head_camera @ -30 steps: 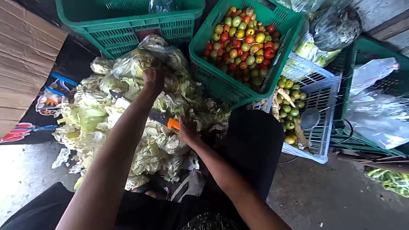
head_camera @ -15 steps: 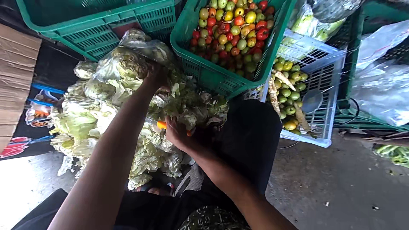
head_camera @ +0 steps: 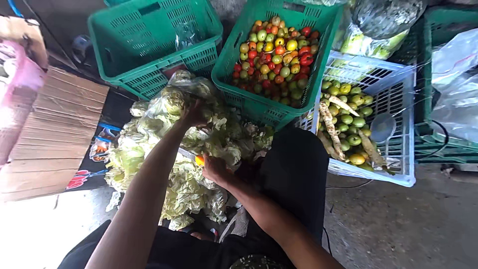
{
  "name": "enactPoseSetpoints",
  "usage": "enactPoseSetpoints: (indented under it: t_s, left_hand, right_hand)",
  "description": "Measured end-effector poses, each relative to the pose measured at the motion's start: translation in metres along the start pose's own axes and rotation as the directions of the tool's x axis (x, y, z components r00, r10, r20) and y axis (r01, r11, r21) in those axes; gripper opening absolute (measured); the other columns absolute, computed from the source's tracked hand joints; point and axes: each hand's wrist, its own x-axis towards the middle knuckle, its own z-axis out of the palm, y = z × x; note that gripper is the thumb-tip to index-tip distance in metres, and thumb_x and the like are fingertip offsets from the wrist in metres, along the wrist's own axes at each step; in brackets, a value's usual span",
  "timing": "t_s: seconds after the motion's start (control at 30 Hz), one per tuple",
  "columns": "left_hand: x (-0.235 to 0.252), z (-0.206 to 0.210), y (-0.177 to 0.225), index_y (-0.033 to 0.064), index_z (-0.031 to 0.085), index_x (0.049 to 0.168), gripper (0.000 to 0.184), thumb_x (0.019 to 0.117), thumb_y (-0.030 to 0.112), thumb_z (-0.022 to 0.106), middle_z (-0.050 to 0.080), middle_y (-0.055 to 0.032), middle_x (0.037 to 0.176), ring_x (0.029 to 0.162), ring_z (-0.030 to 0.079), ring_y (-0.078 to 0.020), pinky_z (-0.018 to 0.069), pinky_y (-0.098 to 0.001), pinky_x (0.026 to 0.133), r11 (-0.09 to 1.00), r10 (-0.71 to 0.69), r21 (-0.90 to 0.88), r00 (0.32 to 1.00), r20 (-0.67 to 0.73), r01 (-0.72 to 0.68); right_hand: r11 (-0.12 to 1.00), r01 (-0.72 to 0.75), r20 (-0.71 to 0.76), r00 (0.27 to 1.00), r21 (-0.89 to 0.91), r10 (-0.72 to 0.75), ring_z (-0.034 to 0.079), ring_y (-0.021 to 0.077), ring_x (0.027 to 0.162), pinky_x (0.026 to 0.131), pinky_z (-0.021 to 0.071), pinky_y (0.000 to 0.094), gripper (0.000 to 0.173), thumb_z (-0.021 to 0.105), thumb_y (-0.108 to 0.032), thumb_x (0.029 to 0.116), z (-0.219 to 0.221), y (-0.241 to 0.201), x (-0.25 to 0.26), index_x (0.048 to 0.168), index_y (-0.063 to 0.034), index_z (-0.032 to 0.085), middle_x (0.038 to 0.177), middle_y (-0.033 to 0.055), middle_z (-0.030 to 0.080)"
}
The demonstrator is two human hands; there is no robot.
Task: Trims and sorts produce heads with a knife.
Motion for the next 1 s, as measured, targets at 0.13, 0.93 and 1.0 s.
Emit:
enactPoseSetpoints:
  t_s: [0.13, 0.93, 1.0]
  left_hand:
    - [-0.046, -0.050, -0.035, 0.0069, 0.025, 0.154, 0.106, 0.0735, 0.021, 0.092, 0.059, -0.0292, 0.133, 0.117, 0.063, -0.0426, 0.0516, -0.0605, 0.097, 0.791, -0.159, -0.611, 0.956, -0.245, -0.025]
    - [-0.179, 0.054, -0.068, 0.0060, 0.018, 0.163, 0.078, 0.1047, 0.044, 0.053, 0.019, -0.0332, 0.163, 0.143, 0.032, -0.0541, 0.0354, -0.0652, 0.111, 0.389, -0.801, -0.892, 0.562, -0.206, 0.228]
    - [-0.187, 0.056, -0.082, 0.0122, 0.018, 0.165, 0.087, 0.0998, 0.050, 0.062, 0.010, -0.0316, 0.166, 0.145, 0.026, -0.0572, 0.0321, -0.0695, 0.111, 0.561, -0.617, -0.798, 0.754, -0.225, 0.221]
  right_hand:
    - [0.998, -0.009, -0.006, 1.000, 0.067, 0.010, 0.066, 0.0396, 0.113, 0.091, 0.0519, 0.0601, 0.065, 0.064, -0.027, 0.0936, -0.004, 0.005, -0.008, 0.152, -0.0090, 0.042, 0.124, 0.0217, 0.067]
    - [0.997, 0.081, -0.106, 0.991, 0.008, -0.079, 0.066, 0.0383, 0.116, 0.099, 0.0512, 0.0543, 0.055, 0.046, -0.027, 0.1065, 0.033, -0.004, -0.008, 0.156, -0.0064, 0.034, 0.129, 0.0238, 0.065]
    - [0.996, 0.089, -0.103, 0.991, 0.022, -0.086, 0.066, 0.0381, 0.116, 0.099, 0.0507, 0.0541, 0.053, 0.046, -0.027, 0.1069, 0.029, -0.009, -0.010, 0.155, -0.0059, 0.037, 0.127, 0.0234, 0.066]
